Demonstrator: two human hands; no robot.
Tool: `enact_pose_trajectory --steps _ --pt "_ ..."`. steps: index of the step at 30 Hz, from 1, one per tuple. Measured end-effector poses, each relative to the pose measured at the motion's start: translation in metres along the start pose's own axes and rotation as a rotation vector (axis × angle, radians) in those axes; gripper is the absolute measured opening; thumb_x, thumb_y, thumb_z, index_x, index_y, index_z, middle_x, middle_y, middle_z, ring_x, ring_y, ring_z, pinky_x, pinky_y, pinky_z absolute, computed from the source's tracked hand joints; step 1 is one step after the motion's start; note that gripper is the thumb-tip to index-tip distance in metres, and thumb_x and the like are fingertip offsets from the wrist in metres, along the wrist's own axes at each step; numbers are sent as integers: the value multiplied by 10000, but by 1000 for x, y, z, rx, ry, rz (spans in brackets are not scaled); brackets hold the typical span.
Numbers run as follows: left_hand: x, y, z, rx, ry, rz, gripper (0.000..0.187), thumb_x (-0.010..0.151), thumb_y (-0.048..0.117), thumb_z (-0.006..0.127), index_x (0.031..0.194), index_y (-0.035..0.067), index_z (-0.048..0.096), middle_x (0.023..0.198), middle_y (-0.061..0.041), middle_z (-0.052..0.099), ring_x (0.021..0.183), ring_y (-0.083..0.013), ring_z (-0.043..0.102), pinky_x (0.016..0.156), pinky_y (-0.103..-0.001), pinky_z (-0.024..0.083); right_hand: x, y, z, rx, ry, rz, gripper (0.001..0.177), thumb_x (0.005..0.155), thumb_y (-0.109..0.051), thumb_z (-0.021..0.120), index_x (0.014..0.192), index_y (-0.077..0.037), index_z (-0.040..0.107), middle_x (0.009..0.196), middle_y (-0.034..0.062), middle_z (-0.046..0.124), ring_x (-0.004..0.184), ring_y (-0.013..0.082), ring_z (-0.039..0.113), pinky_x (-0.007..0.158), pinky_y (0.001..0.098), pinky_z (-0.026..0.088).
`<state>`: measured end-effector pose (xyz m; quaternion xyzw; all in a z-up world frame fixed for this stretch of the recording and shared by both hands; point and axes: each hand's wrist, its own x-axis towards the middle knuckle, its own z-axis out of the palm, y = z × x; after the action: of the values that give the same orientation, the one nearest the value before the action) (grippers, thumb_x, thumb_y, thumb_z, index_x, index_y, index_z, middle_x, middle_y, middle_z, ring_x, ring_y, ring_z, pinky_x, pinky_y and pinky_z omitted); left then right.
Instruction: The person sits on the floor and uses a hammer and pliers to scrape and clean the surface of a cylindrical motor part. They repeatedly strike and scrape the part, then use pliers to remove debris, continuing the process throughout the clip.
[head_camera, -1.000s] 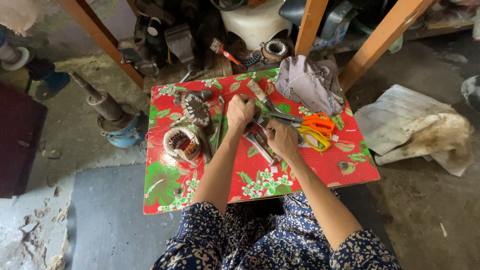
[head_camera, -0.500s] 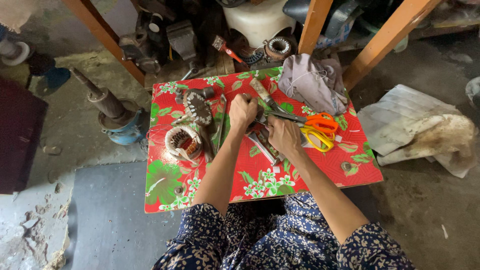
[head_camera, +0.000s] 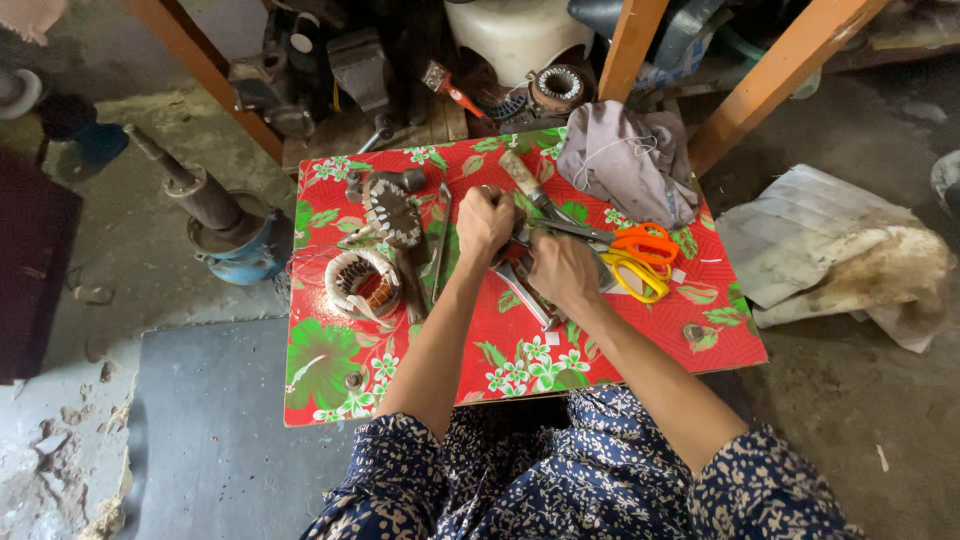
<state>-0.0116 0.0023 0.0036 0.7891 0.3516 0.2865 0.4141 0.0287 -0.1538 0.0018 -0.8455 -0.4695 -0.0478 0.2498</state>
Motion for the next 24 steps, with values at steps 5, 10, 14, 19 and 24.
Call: enact_pose_trajectory --steps 5,10,14,19,24 --pt "3 1 0 21 17 -15 308 835 297 634 869 18 759 807 -271 704 830 -424 721 778 -484 554 12 -1 -17 35 -118 76 127 748 -65 698 871 -32 694 739 262 694 721 452 692 664 551 536" --pt "5 0 0 17 -40 -24 300 828 282 627 839 8 750 781 -263 703 802 -413 727 752 -475 555 23 12 -19 161 -189 106 92 747 -69 717 830 -32 708 754 207 710 763 408 699 708 503 535" --pt "6 0 -3 27 -49 25 307 832 283 647 819 -9 739 772 -261 697 797 -415 716 749 -475 545 28 19 -15 173 -227 118 95 750 -82 731 822 -27 703 765 205 706 770 395 702 707 489 529" --pt "6 3 -5 16 -68 36 305 831 294 656 837 4 751 780 -251 705 806 -408 721 755 -465 548 35 25 -13 161 -306 138 113 752 -104 755 791 -16 696 776 198 710 778 372 707 718 483 523" --pt "6 4 -5 28 -83 33 308 833 304 658 870 19 770 816 -258 713 844 -412 718 789 -466 551 40 33 -6 188 -305 163 78 746 -88 740 786 -30 708 776 198 711 785 373 709 713 483 526"
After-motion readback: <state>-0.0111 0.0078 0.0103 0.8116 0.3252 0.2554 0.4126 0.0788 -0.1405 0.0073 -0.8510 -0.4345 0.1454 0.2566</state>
